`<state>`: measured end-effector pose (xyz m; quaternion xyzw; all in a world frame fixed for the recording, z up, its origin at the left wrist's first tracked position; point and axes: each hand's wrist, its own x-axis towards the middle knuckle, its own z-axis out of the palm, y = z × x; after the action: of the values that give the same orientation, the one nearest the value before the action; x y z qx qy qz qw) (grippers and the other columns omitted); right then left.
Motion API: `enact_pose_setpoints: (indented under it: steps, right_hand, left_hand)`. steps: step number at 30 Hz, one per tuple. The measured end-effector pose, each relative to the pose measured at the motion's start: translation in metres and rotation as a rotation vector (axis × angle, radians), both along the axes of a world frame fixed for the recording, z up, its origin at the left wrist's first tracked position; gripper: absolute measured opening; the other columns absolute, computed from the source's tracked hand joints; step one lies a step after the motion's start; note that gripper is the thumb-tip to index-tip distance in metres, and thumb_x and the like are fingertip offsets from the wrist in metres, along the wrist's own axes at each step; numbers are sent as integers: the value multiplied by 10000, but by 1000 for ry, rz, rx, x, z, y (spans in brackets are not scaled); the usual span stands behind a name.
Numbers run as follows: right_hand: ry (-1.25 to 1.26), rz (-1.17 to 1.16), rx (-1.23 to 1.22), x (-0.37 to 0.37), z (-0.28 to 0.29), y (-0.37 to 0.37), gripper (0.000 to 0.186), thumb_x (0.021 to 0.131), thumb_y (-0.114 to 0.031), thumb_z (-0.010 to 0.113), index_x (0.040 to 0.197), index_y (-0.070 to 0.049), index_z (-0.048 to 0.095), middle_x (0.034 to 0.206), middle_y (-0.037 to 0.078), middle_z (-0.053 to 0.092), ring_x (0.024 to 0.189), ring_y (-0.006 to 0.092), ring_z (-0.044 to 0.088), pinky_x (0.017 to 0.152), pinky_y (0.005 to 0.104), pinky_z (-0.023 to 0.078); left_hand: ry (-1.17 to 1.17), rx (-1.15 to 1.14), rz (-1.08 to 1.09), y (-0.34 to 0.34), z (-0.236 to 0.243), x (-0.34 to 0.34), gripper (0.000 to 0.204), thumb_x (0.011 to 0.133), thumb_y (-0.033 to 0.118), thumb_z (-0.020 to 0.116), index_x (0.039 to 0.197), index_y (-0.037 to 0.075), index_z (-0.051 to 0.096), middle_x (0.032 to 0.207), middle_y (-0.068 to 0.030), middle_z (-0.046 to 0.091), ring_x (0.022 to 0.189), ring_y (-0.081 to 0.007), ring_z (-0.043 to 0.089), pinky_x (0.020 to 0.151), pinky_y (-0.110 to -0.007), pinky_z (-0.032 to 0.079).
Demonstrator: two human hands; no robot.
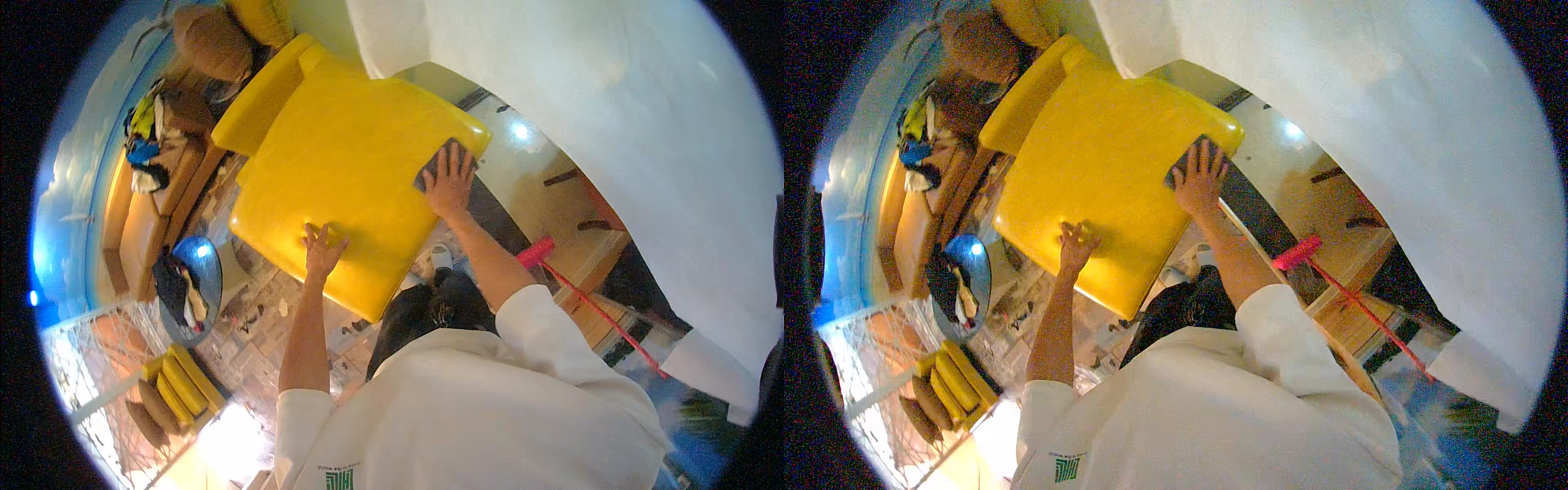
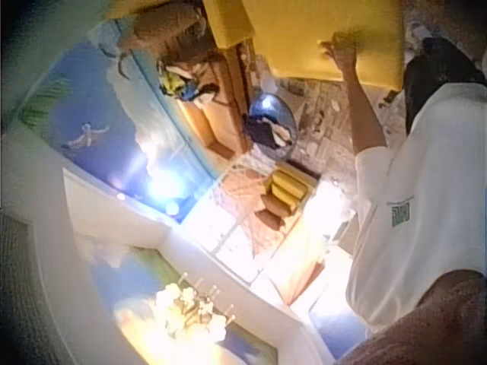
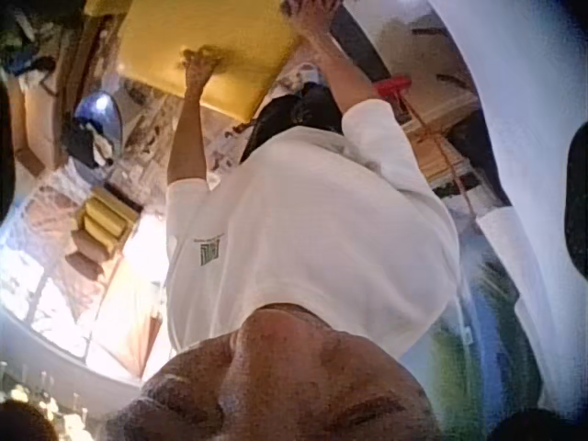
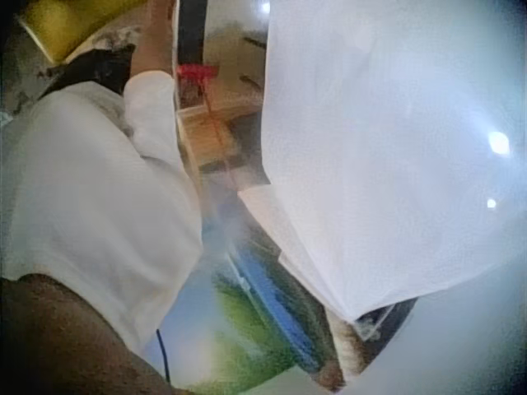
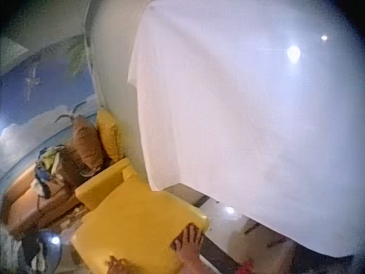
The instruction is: The person sands the surface of a yellow armchair using a sanding block. They move the block across the seat and side panels in repeated strokes, maintaining contact with the furniture throughout the clip.
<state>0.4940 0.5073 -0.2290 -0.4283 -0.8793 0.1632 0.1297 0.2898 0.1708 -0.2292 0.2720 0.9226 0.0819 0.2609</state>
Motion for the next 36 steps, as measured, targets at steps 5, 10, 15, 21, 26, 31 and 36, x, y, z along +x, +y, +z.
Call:
enact_pose_setpoints:
  steps: [5, 10, 15, 21, 26, 31, 36]
  right_hand:
    - [87, -280, -65, -21, -25, 46, 866, 1060, -512, 590, 1673, 23, 293, 1767, 320, 123, 1603, 586, 144, 1271, 702, 221]
    - [340, -627, -314, -33, -39, 79, 918, 1073, -561, 546, 1689, 29, 208, 1710, 355, 258, 1534, 533, 362, 1251, 604, 342]
    - [430, -833, -656, -18, -41, 24, 966, 1081, -709, 407, 1696, 8, 202, 1522, 345, 555, 1322, 538, 595, 1093, 596, 500]
    - [542, -875, -925, -2, -50, -118, 823, 1115, -679, 330, 1631, -45, 420, 1547, 252, 553, 1260, 427, 657, 942, 537, 599]
    - [518, -1029, -858, 1, -61, -257, 822, 1105, -693, 391, 1659, -86, 386, 1576, 273, 517, 1267, 455, 641, 896, 552, 617]
    - [544, -1108, -998, 8, -64, -340, 873, 1123, -684, 286, 1622, 21, 410, 1591, 241, 521, 1379, 439, 575, 1099, 581, 518]
    - [715, -1007, -1140, 24, -99, -335, 857, 1128, -674, 269, 1610, 17, 431, 1573, 212, 545, 1345, 407, 599, 1083, 578, 519]
  left_hand:
    - [192, 61, 227, -45, 16, 27, 904, 881, 554, 826, 1592, 93, 511, 1731, -299, 240, 1528, -525, 372, 1185, -564, 452]
    - [63, -33, 326, -69, 27, 54, 899, 863, 507, 838, 1614, 173, 476, 1746, -339, 186, 1509, -540, 420, 1193, -536, 461]
    - [-27, -30, 249, -74, 31, 46, 854, 888, 513, 787, 1609, 172, 481, 1729, -359, 214, 1471, -542, 468, 1176, -543, 478]
    - [-51, 59, 138, -95, 27, 40, 733, 886, 456, 728, 1560, 230, 550, 1679, -398, 266, 1323, -586, 579, 1054, -571, 561]
    - [-139, 139, 45, -114, 36, 31, 708, 894, 490, 705, 1563, 306, 562, 1721, -389, 158, 1288, -635, 587, 1083, -600, 536]
    - [-314, 85, -20, -124, 63, 20, 697, 935, 515, 625, 1587, 286, 543, 1729, -390, 142, 1398, -648, 489, 1122, -613, 504]
    - [-321, 70, -183, -131, 73, 9, 736, 946, 447, 609, 1613, 157, 498, 1681, -370, 320, 1334, -592, 579, 1086, -583, 538]
